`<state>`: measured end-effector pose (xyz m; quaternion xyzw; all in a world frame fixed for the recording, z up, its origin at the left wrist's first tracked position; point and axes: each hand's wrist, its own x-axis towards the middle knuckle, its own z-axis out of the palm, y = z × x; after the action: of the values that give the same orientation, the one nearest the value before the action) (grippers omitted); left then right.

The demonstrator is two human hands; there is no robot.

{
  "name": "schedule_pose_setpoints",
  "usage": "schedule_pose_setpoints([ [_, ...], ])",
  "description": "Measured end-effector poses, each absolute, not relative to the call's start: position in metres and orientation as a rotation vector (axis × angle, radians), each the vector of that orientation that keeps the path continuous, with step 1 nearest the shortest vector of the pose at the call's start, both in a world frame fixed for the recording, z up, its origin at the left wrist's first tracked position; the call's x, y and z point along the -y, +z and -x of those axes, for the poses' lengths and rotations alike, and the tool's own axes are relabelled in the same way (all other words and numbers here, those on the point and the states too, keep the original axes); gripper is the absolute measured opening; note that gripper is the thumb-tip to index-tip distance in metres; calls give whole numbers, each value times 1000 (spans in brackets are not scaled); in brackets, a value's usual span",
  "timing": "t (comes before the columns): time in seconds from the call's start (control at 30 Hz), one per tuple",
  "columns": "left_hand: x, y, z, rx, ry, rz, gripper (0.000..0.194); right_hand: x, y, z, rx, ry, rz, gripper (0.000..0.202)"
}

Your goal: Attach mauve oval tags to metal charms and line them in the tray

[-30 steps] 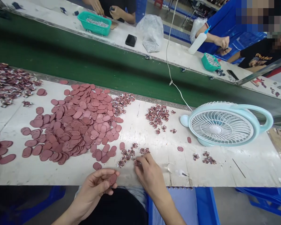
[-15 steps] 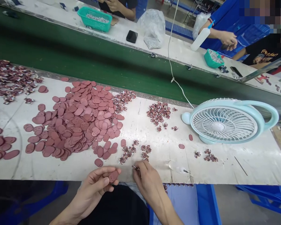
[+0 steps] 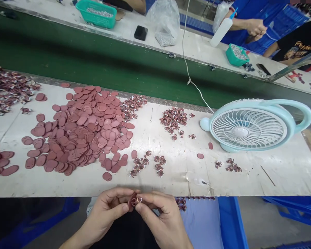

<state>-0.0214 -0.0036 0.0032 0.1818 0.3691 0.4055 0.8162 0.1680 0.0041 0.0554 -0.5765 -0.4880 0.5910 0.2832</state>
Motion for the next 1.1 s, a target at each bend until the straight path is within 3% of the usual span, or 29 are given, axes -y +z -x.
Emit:
schedule_pose_setpoints([
  [0.13, 5, 3, 20, -796, 835, -363, 22, -7, 60, -169, 1381, 1562, 1542, 19],
  [0.3, 10, 0, 14, -883, 861, -394, 7, -9, 63, -167, 1363, 1516, 1544, 14],
  [0.53, 12, 9, 10, -914, 904, -465, 11, -3, 52, -166, 1102, 1670, 1483, 11],
  [1.1, 12, 3, 5, -1021, 948, -617, 8, 4, 36, -164, 902, 1683, 1454, 14],
])
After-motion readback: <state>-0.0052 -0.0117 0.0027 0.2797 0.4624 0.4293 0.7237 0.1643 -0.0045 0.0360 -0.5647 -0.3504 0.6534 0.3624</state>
